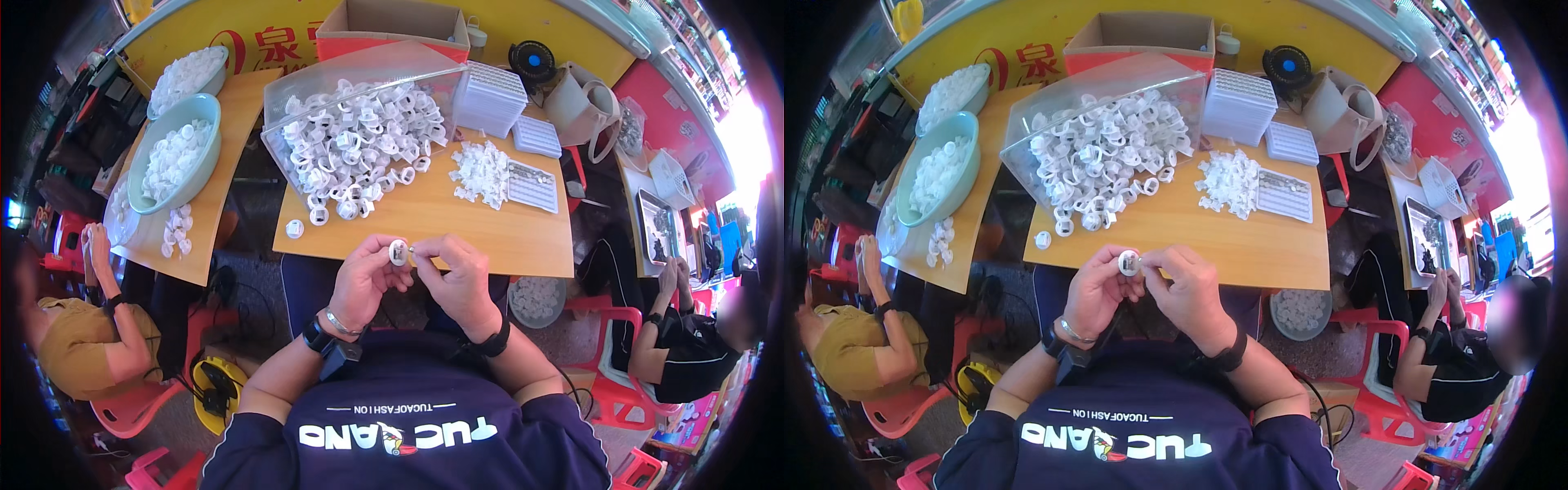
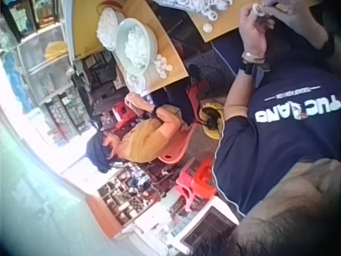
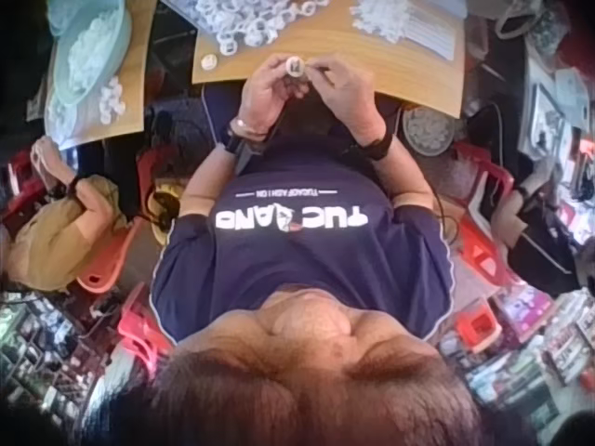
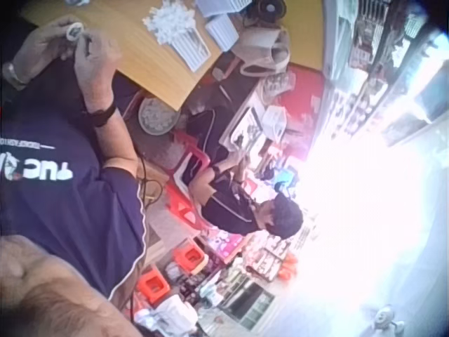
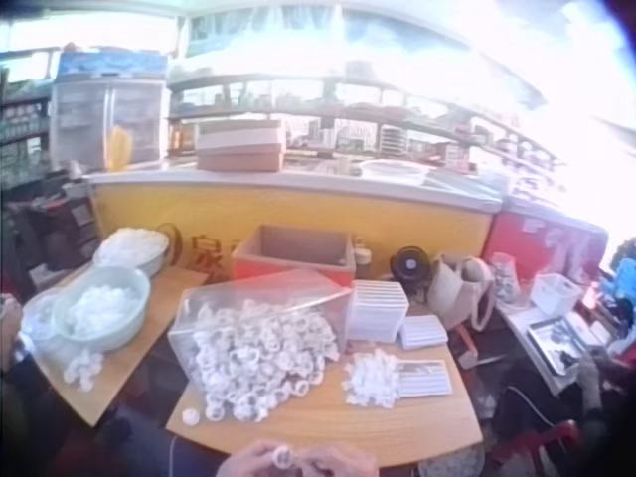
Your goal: Assembling small electronic components into white plastic housings.
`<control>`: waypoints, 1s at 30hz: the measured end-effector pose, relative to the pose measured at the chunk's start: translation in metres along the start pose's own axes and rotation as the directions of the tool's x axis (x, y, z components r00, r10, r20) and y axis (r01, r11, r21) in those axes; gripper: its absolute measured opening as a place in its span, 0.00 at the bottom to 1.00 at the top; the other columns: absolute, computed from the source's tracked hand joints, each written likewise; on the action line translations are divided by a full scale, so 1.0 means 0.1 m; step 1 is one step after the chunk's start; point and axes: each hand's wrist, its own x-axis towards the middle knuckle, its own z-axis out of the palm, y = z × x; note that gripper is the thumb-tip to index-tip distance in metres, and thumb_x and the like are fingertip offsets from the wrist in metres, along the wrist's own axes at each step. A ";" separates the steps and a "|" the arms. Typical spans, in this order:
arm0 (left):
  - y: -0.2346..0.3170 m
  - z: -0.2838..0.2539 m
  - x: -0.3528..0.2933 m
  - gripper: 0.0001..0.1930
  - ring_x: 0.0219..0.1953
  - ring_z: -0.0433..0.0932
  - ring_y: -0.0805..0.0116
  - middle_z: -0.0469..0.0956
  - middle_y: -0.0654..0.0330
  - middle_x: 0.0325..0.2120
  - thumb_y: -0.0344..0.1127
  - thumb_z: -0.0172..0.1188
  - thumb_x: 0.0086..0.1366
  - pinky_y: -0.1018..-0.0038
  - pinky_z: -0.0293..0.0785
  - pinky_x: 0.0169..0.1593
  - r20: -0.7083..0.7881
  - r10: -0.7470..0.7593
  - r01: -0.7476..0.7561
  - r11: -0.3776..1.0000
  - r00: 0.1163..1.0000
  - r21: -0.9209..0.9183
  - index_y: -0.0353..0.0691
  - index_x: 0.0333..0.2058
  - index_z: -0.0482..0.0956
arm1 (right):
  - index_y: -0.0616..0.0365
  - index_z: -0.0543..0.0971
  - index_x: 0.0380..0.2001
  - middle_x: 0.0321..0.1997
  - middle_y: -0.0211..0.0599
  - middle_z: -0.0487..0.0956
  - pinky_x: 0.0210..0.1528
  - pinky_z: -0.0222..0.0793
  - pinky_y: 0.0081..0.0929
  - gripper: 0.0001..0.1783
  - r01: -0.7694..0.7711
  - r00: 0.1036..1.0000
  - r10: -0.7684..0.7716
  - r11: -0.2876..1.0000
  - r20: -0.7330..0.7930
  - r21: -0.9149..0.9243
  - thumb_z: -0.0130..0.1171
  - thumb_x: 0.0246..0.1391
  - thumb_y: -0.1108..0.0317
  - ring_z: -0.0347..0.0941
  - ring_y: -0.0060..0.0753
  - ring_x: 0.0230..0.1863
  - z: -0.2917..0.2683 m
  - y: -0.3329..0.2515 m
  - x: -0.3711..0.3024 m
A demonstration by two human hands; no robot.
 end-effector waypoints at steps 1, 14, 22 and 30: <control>0.01 0.02 0.00 0.11 0.28 0.78 0.67 0.77 0.55 0.29 0.35 0.46 0.68 0.76 0.73 0.32 -0.004 0.001 -0.001 1.000 1.000 -0.002 0.34 0.43 0.71 | 0.60 0.77 0.26 0.27 0.34 0.79 0.29 0.72 0.22 0.06 0.000 1.000 0.000 1.000 0.004 0.002 0.62 0.43 0.81 0.77 0.28 0.28 0.02 0.00 0.00; -0.03 0.03 -0.01 0.10 0.28 0.76 0.76 0.77 0.62 0.29 0.35 0.49 0.67 0.81 0.72 0.32 -0.080 -0.009 0.027 0.974 0.997 0.223 0.36 0.41 0.73 | 0.56 0.77 0.27 0.24 0.35 0.76 0.30 0.69 0.32 0.09 0.143 0.979 -0.117 0.977 0.164 -0.158 0.62 0.41 0.81 0.74 0.40 0.27 0.09 -0.02 -0.02; -0.05 -0.01 0.00 0.10 0.28 0.75 0.76 0.76 0.62 0.28 0.35 0.49 0.68 0.81 0.72 0.32 -0.052 -0.035 0.049 0.954 0.998 0.297 0.35 0.41 0.74 | 0.58 0.77 0.27 0.24 0.36 0.77 0.28 0.70 0.30 0.07 0.027 0.984 -0.012 0.996 0.178 -0.079 0.62 0.43 0.80 0.75 0.38 0.26 0.04 0.04 -0.04; -0.08 -0.03 0.01 0.11 0.27 0.75 0.73 0.76 0.60 0.27 0.35 0.48 0.68 0.79 0.71 0.32 -0.037 -0.050 0.054 0.993 0.998 0.107 0.34 0.42 0.72 | 0.59 0.79 0.27 0.28 0.37 0.77 0.29 0.70 0.28 0.05 0.155 0.977 -0.120 0.969 0.177 -0.194 0.63 0.44 0.78 0.75 0.37 0.28 0.06 0.08 -0.05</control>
